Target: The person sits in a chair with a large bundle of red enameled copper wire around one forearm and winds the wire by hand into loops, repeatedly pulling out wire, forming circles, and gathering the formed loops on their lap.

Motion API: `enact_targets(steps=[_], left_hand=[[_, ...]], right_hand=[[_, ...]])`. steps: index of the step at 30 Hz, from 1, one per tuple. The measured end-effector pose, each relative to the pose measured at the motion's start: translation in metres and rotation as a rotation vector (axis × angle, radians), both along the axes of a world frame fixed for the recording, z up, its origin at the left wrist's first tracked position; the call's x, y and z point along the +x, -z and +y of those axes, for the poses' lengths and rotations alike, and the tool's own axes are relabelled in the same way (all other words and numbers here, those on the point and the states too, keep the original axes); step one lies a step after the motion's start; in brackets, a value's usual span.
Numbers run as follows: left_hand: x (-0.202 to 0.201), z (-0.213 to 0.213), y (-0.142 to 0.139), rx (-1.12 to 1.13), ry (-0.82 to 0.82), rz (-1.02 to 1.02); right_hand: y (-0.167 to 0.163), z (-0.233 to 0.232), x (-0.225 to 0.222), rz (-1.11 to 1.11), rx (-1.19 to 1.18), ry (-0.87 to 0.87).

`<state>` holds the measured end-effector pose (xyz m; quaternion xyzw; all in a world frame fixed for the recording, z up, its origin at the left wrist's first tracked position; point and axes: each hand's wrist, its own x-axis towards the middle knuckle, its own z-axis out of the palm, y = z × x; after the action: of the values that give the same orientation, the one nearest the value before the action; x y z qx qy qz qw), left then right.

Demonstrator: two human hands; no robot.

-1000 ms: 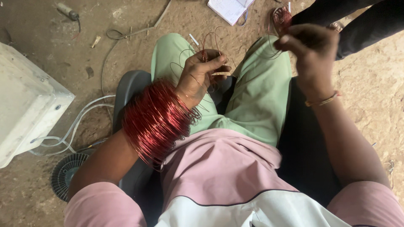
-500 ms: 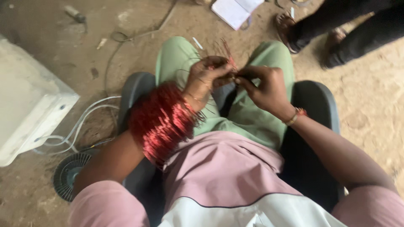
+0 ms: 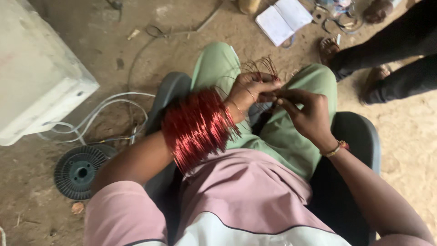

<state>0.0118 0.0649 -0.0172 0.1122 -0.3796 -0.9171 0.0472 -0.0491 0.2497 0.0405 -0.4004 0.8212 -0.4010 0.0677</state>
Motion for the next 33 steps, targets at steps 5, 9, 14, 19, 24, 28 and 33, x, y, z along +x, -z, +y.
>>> enact_targets(steps=[5,9,14,19,24,28,33], left_hand=[[0.003,-0.002,-0.007,-0.033,-0.014,-0.040],[0.007,0.000,-0.012,0.006,-0.028,-0.005],[0.009,-0.001,-0.016,0.036,0.027,0.012],[0.011,-0.005,-0.026,0.022,0.010,0.038],[0.012,-0.011,-0.037,-0.004,-0.015,0.058],[0.011,-0.016,-0.044,0.001,-0.006,0.037],[0.010,-0.013,-0.042,-0.059,-0.039,0.018]], right_hand=[[-0.003,-0.002,0.004,0.020,0.028,0.019],[-0.005,-0.003,0.005,-0.047,0.071,0.017],[-0.006,-0.001,0.000,-0.099,0.066,-0.055],[-0.033,0.025,-0.025,-0.263,-0.209,0.024],[-0.062,0.056,-0.051,-0.258,-0.594,0.193],[-0.071,0.062,-0.059,-0.245,-0.660,0.283],[-0.050,0.044,-0.047,-0.261,-0.680,0.162]])
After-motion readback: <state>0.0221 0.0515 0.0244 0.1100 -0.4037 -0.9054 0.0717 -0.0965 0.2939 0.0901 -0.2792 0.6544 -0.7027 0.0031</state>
